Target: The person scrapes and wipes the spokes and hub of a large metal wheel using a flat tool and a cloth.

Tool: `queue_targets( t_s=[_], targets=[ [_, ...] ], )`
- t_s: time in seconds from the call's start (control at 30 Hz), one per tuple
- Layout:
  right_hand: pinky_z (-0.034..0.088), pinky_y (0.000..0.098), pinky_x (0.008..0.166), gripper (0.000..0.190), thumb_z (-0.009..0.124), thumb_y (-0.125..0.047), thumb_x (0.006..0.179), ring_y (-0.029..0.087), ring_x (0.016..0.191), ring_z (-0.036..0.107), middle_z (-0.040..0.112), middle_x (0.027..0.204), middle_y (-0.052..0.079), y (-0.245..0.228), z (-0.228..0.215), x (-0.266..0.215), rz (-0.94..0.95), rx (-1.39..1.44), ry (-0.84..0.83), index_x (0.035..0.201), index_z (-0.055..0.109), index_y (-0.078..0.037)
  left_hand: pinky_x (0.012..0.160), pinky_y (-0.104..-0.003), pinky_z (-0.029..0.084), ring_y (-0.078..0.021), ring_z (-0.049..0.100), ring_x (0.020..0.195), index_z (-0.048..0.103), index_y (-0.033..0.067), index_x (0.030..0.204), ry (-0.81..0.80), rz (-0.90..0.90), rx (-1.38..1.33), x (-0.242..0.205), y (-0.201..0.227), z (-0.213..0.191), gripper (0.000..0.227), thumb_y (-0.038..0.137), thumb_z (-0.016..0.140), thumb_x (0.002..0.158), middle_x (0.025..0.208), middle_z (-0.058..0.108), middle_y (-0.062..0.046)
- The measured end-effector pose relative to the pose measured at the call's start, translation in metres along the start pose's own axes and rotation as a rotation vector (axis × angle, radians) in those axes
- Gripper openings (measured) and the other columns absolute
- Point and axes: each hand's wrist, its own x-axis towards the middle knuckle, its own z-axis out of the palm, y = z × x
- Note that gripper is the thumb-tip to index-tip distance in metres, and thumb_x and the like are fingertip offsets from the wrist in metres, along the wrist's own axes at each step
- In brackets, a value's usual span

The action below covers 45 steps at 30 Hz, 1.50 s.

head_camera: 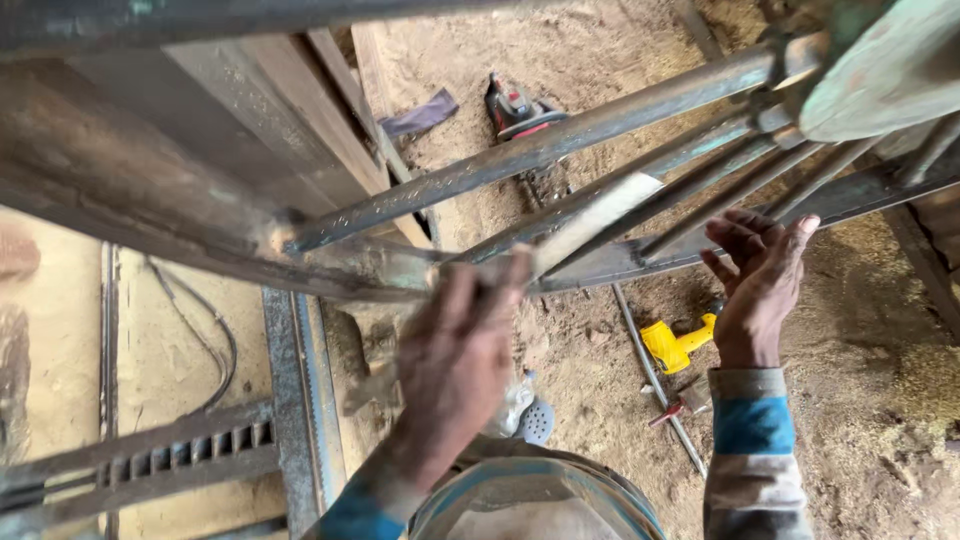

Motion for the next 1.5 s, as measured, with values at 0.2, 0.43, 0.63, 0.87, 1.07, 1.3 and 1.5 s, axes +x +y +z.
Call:
queue_targets(
  t_s=[0.2, 0.43, 0.63, 0.87, 1.07, 1.3, 1.5],
  targets=[
    [0.065, 0.047, 0.096, 0.1, 0.034, -0.091, 0.096, 0.025, 0.11, 0.071, 0.07, 0.122, 0.017, 0.012, 0.029, 0.013, -0.113, 0.014, -0.112, 0.135, 0.06, -0.004, 0.061, -0.036, 0.056, -0.0203, 0.056, 0.074, 0.039, 0.0149, 0.16, -0.189, -0.404, -0.1, -0.021, -0.03, -0.01, 0.052, 0.032, 0.044, 0.111, 0.098, 0.047, -0.013],
    [0.056, 0.0504, 0.106, 0.09, 0.049, -0.073, 0.097, 0.026, 0.122, 0.065, 0.061, 0.143, 0.013, 0.008, 0.023, 0.038, -0.059, 0.426, -0.366, 0.162, 0.038, -0.012, 0.06, -0.044, 0.049, -0.0214, 0.061, 0.07, 0.056, 0.0034, 0.13, -0.168, -0.642, -0.427, -0.066, -0.06, 0.04, 0.031, 0.023, 0.046, 0.11, 0.091, 0.064, -0.016],
    [0.06, 0.0506, 0.104, 0.081, 0.048, -0.077, 0.095, 0.023, 0.111, 0.068, 0.067, 0.117, 0.007, 0.042, 0.031, 0.066, 0.017, 0.389, -0.235, 0.145, 0.052, -0.014, 0.04, -0.028, 0.05, -0.015, 0.065, 0.059, 0.056, 0.002, 0.125, -0.202, -1.066, -0.916, -0.074, -0.075, 0.051, 0.024, 0.01, 0.047, 0.104, 0.091, 0.07, -0.01],
    [0.059, 0.0493, 0.091, 0.08, 0.041, -0.083, 0.089, 0.017, 0.097, 0.069, 0.073, 0.1, 0.003, 0.05, 0.038, 0.081, 0.186, 0.312, -0.088, 0.129, 0.061, -0.017, 0.041, -0.026, 0.049, -0.0138, 0.068, 0.057, 0.062, 0.006, 0.123, -0.199, -0.988, -0.656, -0.077, -0.068, 0.088, 0.035, 0.031, 0.041, 0.11, 0.078, 0.073, -0.01],
    [0.052, 0.054, 0.107, 0.089, 0.039, -0.081, 0.091, 0.02, 0.123, 0.062, 0.063, 0.139, 0.008, 0.073, 0.033, 0.108, 0.119, 0.419, -0.17, 0.148, 0.047, -0.014, 0.035, -0.033, 0.039, -0.0132, 0.05, 0.047, 0.063, 0.0123, 0.118, -0.091, -1.181, -0.889, -0.059, -0.038, 0.094, 0.037, 0.043, 0.044, 0.108, 0.071, 0.063, -0.006],
    [0.035, 0.0641, 0.123, 0.099, 0.04, -0.078, 0.104, 0.05, 0.156, 0.027, 0.023, 0.165, 0.033, 0.076, 0.026, 0.101, 0.166, 0.342, -0.175, 0.17, 0.033, -0.005, 0.037, -0.022, 0.039, -0.004, 0.052, 0.049, 0.067, 0.0064, 0.113, -0.026, -1.062, -0.655, -0.052, -0.028, 0.106, 0.04, 0.042, 0.05, 0.115, 0.078, 0.07, -0.006],
    [0.038, 0.0619, 0.121, 0.097, 0.031, -0.081, 0.097, 0.037, 0.144, 0.047, 0.04, 0.159, 0.026, 0.09, 0.01, 0.119, 0.099, 0.376, -0.282, 0.164, 0.033, -0.01, 0.029, -0.024, 0.037, -0.0044, 0.044, 0.042, 0.062, 0.0065, 0.118, 0.207, -0.939, -1.04, -0.027, 0.047, 0.153, 0.028, 0.023, 0.053, 0.097, 0.09, 0.07, -0.002]
  ],
)
